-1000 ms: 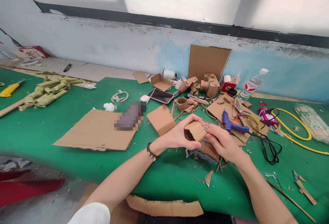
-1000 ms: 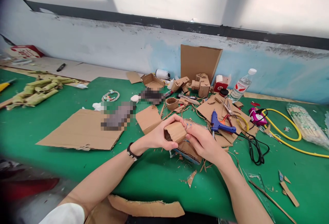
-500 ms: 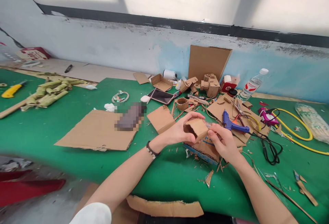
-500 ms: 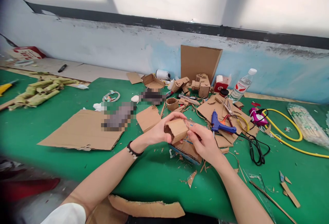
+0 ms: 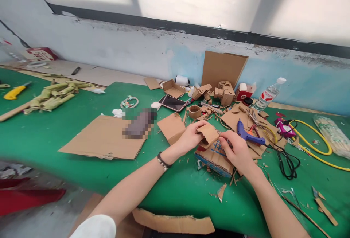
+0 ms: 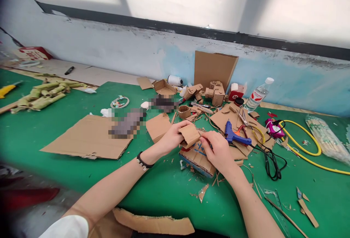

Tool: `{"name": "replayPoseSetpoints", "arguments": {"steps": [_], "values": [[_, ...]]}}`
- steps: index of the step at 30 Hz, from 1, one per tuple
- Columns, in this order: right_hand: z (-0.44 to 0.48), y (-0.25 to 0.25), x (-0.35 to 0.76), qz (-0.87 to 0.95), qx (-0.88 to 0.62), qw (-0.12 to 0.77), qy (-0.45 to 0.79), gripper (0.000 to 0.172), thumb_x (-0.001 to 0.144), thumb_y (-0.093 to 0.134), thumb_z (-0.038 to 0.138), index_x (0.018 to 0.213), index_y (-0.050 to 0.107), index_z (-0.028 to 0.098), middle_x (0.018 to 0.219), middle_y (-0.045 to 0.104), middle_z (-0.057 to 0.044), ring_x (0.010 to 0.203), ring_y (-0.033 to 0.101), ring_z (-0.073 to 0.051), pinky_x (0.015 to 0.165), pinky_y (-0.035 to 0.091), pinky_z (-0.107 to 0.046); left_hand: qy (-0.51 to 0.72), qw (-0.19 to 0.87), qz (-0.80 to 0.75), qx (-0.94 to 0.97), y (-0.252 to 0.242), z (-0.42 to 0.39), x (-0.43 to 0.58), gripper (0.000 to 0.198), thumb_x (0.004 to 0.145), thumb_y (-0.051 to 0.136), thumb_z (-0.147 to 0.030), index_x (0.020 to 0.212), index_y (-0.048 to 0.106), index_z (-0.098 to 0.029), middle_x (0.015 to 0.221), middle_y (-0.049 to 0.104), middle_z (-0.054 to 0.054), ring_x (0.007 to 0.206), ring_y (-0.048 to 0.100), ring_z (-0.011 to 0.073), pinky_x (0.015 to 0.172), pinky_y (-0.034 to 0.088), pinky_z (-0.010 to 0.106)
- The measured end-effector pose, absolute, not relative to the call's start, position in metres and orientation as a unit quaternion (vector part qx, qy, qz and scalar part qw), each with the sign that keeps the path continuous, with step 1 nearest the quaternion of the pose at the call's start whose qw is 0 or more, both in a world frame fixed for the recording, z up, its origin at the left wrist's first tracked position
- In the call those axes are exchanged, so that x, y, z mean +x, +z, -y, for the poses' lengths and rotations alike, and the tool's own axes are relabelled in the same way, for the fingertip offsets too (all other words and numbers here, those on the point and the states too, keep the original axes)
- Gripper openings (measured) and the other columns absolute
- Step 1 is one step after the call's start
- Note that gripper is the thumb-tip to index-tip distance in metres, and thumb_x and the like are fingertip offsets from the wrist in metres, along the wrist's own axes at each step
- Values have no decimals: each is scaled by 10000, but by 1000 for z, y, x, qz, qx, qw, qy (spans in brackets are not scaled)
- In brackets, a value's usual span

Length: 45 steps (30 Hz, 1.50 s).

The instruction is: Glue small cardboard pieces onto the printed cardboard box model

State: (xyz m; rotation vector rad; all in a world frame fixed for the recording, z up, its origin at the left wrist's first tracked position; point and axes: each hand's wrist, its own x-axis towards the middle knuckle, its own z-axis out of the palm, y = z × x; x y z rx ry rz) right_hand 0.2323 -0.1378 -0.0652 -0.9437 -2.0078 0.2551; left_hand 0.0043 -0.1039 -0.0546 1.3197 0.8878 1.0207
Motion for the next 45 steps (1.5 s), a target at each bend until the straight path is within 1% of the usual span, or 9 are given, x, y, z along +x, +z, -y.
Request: {"name": "replayPoseSetpoints", "arguments": {"steps": [5,13,26,29,32,35,38,41,45], "values": [[141,-66,231,841,-330,429,14,163,1211,545,236,1206,708,236,995,814,-79,863,753,-257,766,591,-375,451,530,-369,616,-51,106,-1,296,684,695,-172,974,755,-172,946,772,36,887,674,196,808,528,284],[138,-66,230,840,-324,435,-6,178,1223,518,235,1224,697,241,1027,823,-91,886,773,-256,775,612,-386,420,543,-358,632,-54,103,-1,292,748,798,-210,1033,745,-177,990,778,39,912,679,197,836,521,290],[142,-68,225,815,-331,466,93,179,1208,556,242,1342,673,269,1085,818,-78,898,788,-236,794,645,-357,450,562,-345,602,-59,106,4,314,743,919,-239,982,724,-181,954,754,21,871,676,181,808,524,282],[138,-72,226,821,-344,450,76,301,1208,570,285,1503,628,266,1203,830,-110,961,807,-254,875,673,-399,490,573,-347,558,-63,103,6,410,789,908,-260,1145,713,-203,1070,771,40,935,721,204,814,566,290],[135,-78,228,828,-362,425,58,389,1212,560,304,1597,598,263,1246,847,-131,1003,829,-278,888,687,-428,521,539,-327,575,-65,102,5,769,840,879,-224,1549,586,-264,1262,768,76,1119,754,242,915,610,319],[132,-79,230,825,-363,430,49,343,1207,570,293,1534,665,254,1223,865,-130,1019,843,-289,890,700,-437,532,458,-309,642,-61,103,0,929,862,844,-161,1704,479,-307,1420,732,105,1338,713,280,1100,601,388],[131,-78,231,821,-349,450,39,239,1203,571,258,1359,752,250,1182,871,-120,1062,847,-284,942,706,-440,518,371,-292,713,-56,104,-6,600,857,812,-93,1430,742,-258,1473,721,126,1449,670,321,1249,529,470],[132,-77,229,820,-350,452,36,216,1199,571,238,1288,767,247,1140,869,-113,1036,844,-273,926,710,-427,507,319,-302,742,-52,105,-11,461,803,803,-45,1227,823,-226,1407,743,132,1386,708,337,1240,534,490],[134,-78,226,819,-356,450,24,193,1187,581,221,1251,763,235,1096,869,-115,994,847,-271,892,711,-420,492,319,-324,743,-49,109,-13,812,805,718,-11,1574,693,-271,1417,766,120,1329,742,311,1133,593,433]]}}
